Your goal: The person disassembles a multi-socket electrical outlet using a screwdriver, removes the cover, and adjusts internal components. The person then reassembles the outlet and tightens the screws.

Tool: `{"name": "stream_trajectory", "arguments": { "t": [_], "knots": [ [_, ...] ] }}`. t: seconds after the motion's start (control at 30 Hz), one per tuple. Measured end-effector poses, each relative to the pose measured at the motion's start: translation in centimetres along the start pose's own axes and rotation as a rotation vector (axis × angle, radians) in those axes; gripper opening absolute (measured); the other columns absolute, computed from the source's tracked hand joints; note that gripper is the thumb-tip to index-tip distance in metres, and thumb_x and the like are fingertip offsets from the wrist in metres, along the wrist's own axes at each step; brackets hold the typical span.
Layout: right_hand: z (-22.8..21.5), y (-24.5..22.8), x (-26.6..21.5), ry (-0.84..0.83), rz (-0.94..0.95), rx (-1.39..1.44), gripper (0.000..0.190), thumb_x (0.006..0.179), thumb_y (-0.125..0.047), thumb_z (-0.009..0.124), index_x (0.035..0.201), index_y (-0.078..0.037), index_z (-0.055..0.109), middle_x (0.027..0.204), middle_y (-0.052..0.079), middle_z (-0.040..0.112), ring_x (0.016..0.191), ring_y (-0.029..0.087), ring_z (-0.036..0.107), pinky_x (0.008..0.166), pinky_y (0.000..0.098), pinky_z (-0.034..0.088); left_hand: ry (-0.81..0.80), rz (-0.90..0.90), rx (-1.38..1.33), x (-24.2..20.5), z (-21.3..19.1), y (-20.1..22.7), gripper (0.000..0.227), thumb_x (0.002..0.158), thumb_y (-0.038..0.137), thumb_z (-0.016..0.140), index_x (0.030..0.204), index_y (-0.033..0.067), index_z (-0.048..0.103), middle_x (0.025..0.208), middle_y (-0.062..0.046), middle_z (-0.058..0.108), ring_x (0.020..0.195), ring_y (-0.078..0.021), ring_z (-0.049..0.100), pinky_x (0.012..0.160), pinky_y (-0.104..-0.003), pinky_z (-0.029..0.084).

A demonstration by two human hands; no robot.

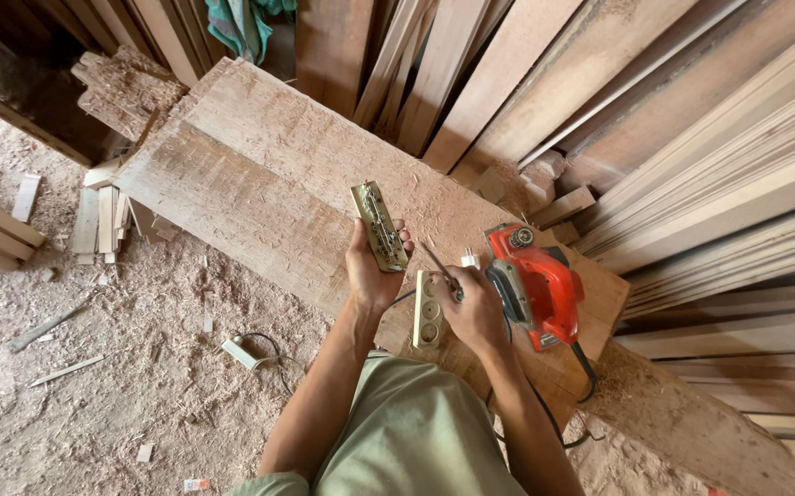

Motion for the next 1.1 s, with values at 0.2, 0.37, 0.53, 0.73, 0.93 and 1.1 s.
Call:
{"name": "stream_trajectory", "arguments": {
  "t": [0.2,0.37,0.53,0.73,0.93,1.1],
  "knots": [
    [-4.8,-5.5,0.9,0.028,-0.179,0.315,0.021,0.092,-0.013,0.075,0.109,-0.001,0.071,0.096,0.01,0.072,0.08,0.022,0.071,0.071,0.0336,0.056,-0.021,-0.101,0.115,-0.9,1.4,-3.3,0.049,0.11,0.043,0.022,0.136,0.0092,0.047,0.099,-0.011,0.062,0.081,-0.0193,0.06,0.074,-0.036,0.056],
    [-5.5,-7.2,1.2,0.02,-0.248,0.255,0.022,0.092,-0.008,0.075,0.111,0.0,0.069,0.098,0.012,0.07,0.086,0.026,0.07,0.075,0.0376,0.056,0.01,-0.188,0.23,-1.6,1.1,-5.1,0.048,0.109,0.049,0.025,0.125,0.0088,0.047,0.098,-0.01,0.058,0.08,-0.0176,0.057,0.075,-0.036,0.054],
    [-4.6,-6.1,0.5,-0.044,-0.191,0.113,0.024,0.087,-0.003,0.07,0.11,0.001,0.066,0.1,0.014,0.069,0.087,0.03,0.069,0.076,0.0402,0.056,0.015,-0.19,0.286,-1.2,0.5,-6.3,0.049,0.112,0.05,0.029,0.121,0.006,0.05,0.095,-0.007,0.056,0.077,-0.0152,0.051,0.07,-0.033,0.049],
    [-4.5,-5.1,-0.2,0.1,-0.221,0.2,0.026,0.091,-0.003,0.071,0.116,0.0,0.065,0.106,0.012,0.071,0.091,0.028,0.072,0.08,0.0368,0.059,0.021,-0.257,0.345,-1.3,1.1,-6.7,0.043,0.108,0.047,0.028,0.119,0.0118,0.05,0.091,-0.006,0.057,0.074,-0.0154,0.05,0.066,-0.033,0.048],
    [-0.7,-2.1,-1.0,-0.152,-0.017,-0.084,0.025,0.088,-0.001,0.068,0.113,0.0,0.065,0.107,0.011,0.07,0.078,0.025,0.072,0.071,0.0344,0.061,0.158,-0.322,0.383,-1.0,0.1,-7.7,0.041,0.111,0.044,0.031,0.114,0.0068,0.049,0.09,-0.009,0.06,0.068,-0.0163,0.05,0.058,-0.031,0.046],
    [-2.1,-2.0,-0.9,0.102,-0.038,0.145,0.017,0.09,-0.001,0.067,0.107,-0.001,0.069,0.103,0.011,0.071,0.094,0.027,0.072,0.089,0.0371,0.059,-0.001,-0.326,0.269,-1.0,0.8,-8.2,0.042,0.112,0.045,0.027,0.118,0.0081,0.047,0.091,-0.007,0.057,0.071,-0.0147,0.049,0.06,-0.028,0.047]
  ]
}}
Point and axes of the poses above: each hand's wrist, its own x-axis towards the middle knuckle, its own z-axis out of the palm, y = z × x, the point moved 9 cm from there along x, towards the middle knuckle
